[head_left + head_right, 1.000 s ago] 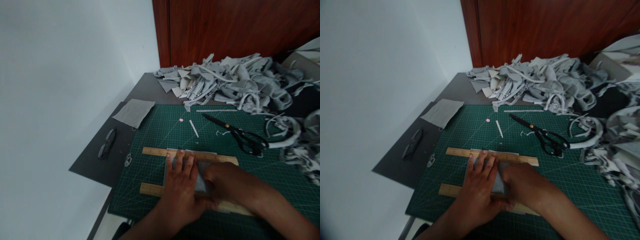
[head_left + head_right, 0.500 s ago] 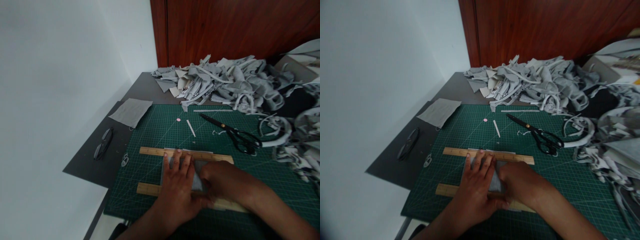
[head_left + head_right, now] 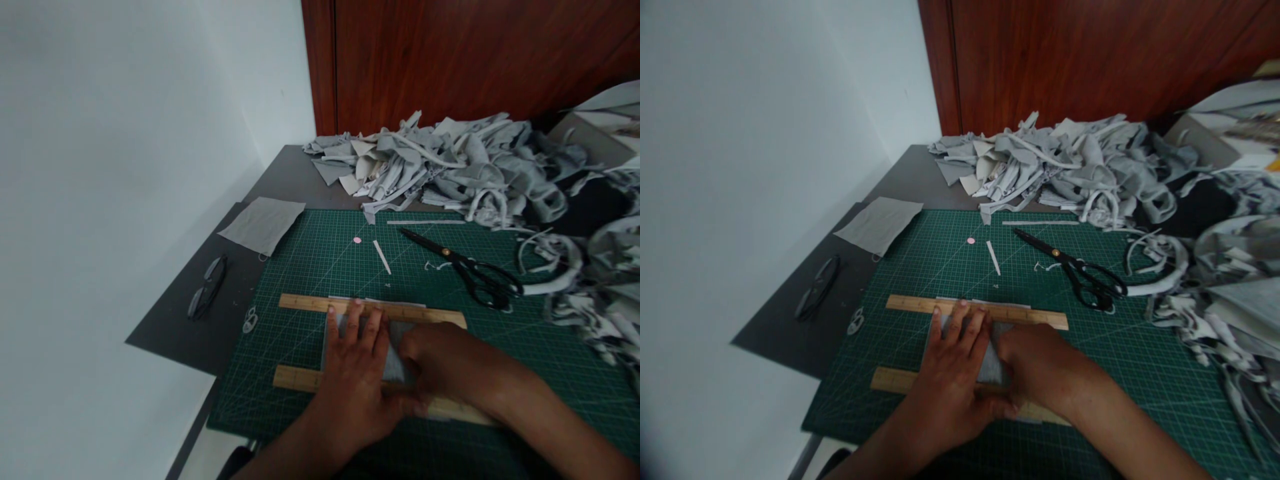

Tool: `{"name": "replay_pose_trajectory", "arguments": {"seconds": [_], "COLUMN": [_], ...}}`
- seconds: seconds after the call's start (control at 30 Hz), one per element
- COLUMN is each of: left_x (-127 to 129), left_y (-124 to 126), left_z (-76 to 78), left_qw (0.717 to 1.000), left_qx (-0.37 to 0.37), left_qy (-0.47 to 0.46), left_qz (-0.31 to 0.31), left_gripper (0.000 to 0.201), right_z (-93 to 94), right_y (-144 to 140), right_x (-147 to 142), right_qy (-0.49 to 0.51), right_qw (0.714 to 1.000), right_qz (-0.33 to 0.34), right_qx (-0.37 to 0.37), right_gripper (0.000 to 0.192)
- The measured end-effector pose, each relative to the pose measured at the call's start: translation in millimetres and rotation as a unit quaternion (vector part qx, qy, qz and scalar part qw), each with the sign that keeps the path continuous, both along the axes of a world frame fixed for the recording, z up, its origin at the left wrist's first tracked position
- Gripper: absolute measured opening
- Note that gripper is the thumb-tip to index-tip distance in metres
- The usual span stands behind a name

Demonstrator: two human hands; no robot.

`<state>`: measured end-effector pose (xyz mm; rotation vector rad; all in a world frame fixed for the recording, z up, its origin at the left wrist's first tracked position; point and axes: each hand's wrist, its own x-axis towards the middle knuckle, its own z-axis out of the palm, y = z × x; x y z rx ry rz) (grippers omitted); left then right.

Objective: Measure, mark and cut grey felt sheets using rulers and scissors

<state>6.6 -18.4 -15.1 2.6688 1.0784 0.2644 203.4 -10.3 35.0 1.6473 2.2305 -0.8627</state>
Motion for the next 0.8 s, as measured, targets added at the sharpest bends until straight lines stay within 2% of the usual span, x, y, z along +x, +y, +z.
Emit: {"name": "replay_pose_trajectory", "arguments": {"seconds": [0.1, 0.23, 0.4, 0.8], "left_x": [0, 0, 1, 3], "left_y": [0, 3, 7, 8], "left_z": [0.5, -2.1, -5.0, -1.4], "left_qw": [1.0, 1.0, 0.999, 0.999], "left_qx": [0.002, 0.011, 0.034, 0.029], "left_qy": [-0.001, -0.004, -0.004, 0.008], "left_qz": [-0.001, -0.003, -0.011, -0.013], "left_gripper": [0.111, 0.103, 0.108, 0.105], "right_z": [4.7, 19.5, 30.4, 22.7], "right_y": [1, 5, 9, 8], "right_x": [-2, -6, -9, -8], "right_qy": [-0.01, -0.027, -0.046, -0.046], "right_qw": [1.0, 0.999, 0.998, 0.998], "right_qz": [0.006, 0.005, 0.019, 0.026], "right_qx": [-0.006, -0.034, -0.03, -0.026], "right_gripper": [0.009, 0.018, 0.023, 0.024]}}
